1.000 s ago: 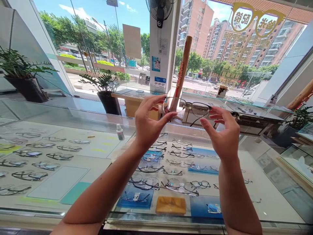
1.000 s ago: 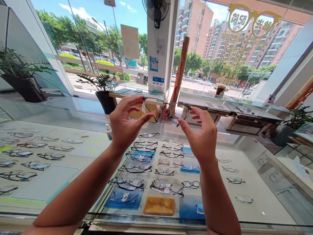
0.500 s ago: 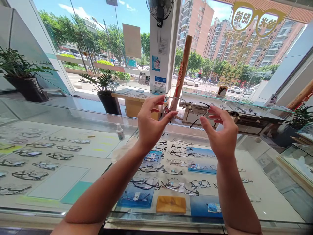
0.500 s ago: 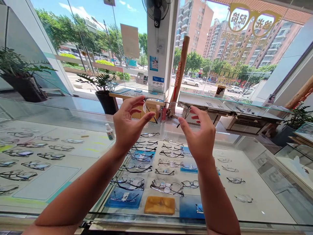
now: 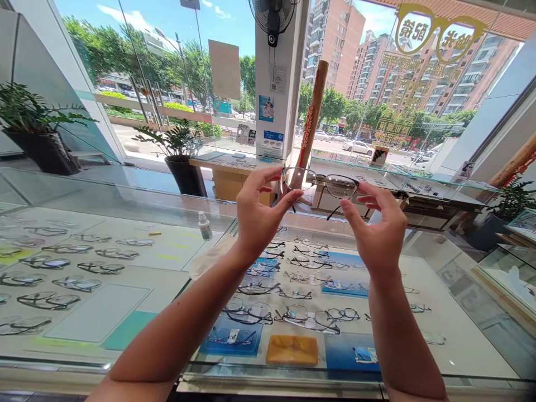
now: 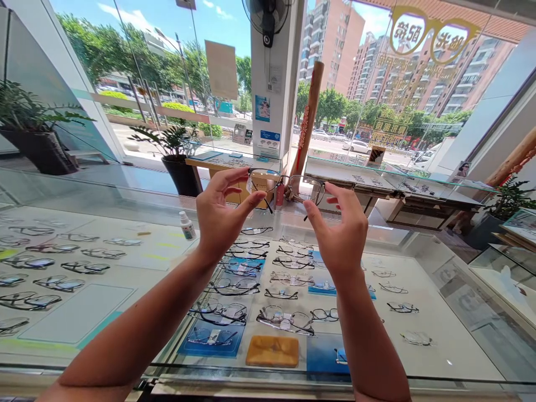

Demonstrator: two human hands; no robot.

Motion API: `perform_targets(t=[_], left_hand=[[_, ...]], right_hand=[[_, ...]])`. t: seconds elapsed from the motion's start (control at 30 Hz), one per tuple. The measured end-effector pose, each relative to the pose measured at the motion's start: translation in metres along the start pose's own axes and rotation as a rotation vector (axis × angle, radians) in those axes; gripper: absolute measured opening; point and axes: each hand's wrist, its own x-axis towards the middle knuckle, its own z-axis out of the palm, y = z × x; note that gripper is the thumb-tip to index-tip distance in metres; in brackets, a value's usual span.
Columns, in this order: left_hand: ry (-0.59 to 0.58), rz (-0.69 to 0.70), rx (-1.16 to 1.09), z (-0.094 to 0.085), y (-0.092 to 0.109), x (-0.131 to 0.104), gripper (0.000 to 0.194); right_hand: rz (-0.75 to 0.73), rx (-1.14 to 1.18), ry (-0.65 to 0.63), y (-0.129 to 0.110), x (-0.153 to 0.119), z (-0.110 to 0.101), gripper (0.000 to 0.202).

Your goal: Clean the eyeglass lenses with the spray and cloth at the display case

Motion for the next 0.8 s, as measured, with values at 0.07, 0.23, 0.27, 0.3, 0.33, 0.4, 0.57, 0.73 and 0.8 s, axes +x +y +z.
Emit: perform_targets(t=[0.07, 0.23, 0.27, 0.3, 0.33, 0.4, 0.57, 0.73, 0.8], left_hand=[[0.011, -0.010, -0.032, 0.0002, -0.0004, 0.0007, 0.051], [0.043, -0.016, -0.077, 0.0011, -0.0019, 0.0014, 0.051], [0.045, -0.014, -0.079, 0.0011, -0.0023, 0.0014, 0.051], [0.044, -0.012, -0.081, 0.0010, -0.0026, 0.0015, 0.051], [0.042, -0.009, -0.082, 0.0009, -0.0029, 0.0017, 0.051], [0.035, -0.005, -0.083, 0.0005, -0.0034, 0.0020, 0.050], [0.017, -0.010, -0.073, -0.0007, -0.0037, 0.0028, 0.049], [0.018, 0.003, -0.063, -0.0012, -0.0036, 0.0037, 0.049], [0.021, 0.009, -0.063, -0.0015, -0.0031, 0.0043, 0.049]], right_hand=[[-0.012, -0.009, 0.009, 0.0001, 0.0002, 0.0005, 0.040], [-0.022, -0.004, 0.019, 0.0015, 0.0002, 0.0023, 0.040], [-0.022, -0.004, 0.019, 0.0015, 0.0000, 0.0025, 0.039], [-0.023, -0.004, 0.020, 0.0014, -0.0001, 0.0027, 0.039], [-0.023, -0.004, 0.022, 0.0012, -0.0003, 0.0028, 0.039], [-0.027, -0.003, 0.027, 0.0006, -0.0004, 0.0028, 0.039], [-0.039, -0.003, 0.035, 0.0011, -0.0001, 0.0028, 0.039], [-0.038, 0.002, 0.030, 0.0027, 0.0002, 0.0028, 0.039], [-0.033, 0.004, 0.028, 0.0025, 0.0003, 0.0026, 0.039]])
